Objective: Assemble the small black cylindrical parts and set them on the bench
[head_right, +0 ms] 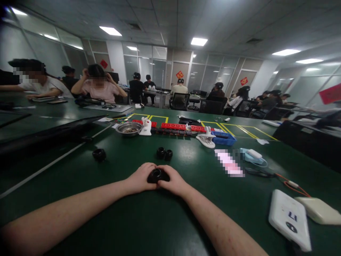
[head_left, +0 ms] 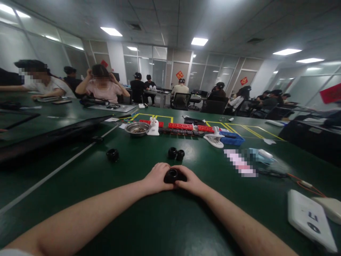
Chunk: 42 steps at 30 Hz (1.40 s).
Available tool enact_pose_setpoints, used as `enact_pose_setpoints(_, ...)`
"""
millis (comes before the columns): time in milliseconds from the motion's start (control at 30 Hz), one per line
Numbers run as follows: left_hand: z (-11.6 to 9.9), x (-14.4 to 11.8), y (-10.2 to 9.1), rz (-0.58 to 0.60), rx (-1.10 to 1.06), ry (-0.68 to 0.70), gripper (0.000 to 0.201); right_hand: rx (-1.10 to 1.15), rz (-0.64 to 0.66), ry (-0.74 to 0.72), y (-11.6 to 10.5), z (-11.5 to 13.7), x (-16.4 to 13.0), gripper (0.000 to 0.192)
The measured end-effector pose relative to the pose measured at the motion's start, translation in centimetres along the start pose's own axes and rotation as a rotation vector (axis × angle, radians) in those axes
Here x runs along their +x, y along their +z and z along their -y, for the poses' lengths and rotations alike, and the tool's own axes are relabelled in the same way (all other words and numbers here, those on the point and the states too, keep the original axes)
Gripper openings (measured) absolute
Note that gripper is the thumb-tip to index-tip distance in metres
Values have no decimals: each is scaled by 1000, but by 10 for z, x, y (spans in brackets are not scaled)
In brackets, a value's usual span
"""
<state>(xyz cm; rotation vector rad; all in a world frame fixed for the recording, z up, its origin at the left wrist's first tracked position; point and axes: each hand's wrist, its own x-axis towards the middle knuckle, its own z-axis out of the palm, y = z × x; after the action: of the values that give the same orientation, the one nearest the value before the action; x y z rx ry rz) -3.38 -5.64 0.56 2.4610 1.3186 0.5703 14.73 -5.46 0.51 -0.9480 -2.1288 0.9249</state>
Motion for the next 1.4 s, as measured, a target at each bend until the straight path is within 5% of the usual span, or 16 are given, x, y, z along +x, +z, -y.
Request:
enact_pose_setpoints(100, 1, 0, 1, 5, -10, -4, 51, 29, -14, 26, 3, -3, 0, 55)
enact_pose_setpoints(333, -1, 1, -1, 14, -3, -2, 48, -154, -45, 20, 5, 0, 0, 33)
enact_pose_setpoints(533, 0, 2, 0, 20, 7, -10, 46, -57, -24, 15, 5, 2, -2, 65)
enact_pose_setpoints(733, 1, 4, -1, -5, -23, -10, 44, -93, -45, 39, 3, 6, -1, 38)
enact_pose_setpoints(967, 1, 5, -4, 43, -35, -3, 40, -39, 9, 12, 3, 5, -1, 70)
enact_pose_setpoints(1167, -3, 5, -7, 67, -60, -37, 30, -129, -64, 132, 7, 10, 3, 44)
enact_pose_setpoints(1267, -4, 6, -7, 79, -75, -50, 33, -114, -38, 52, 4, 11, 3, 35)
enact_pose_setpoints(1400, -2, 6, -5, 88, -73, -59, 40, -43, 10, 13, 4, 9, 1, 65)
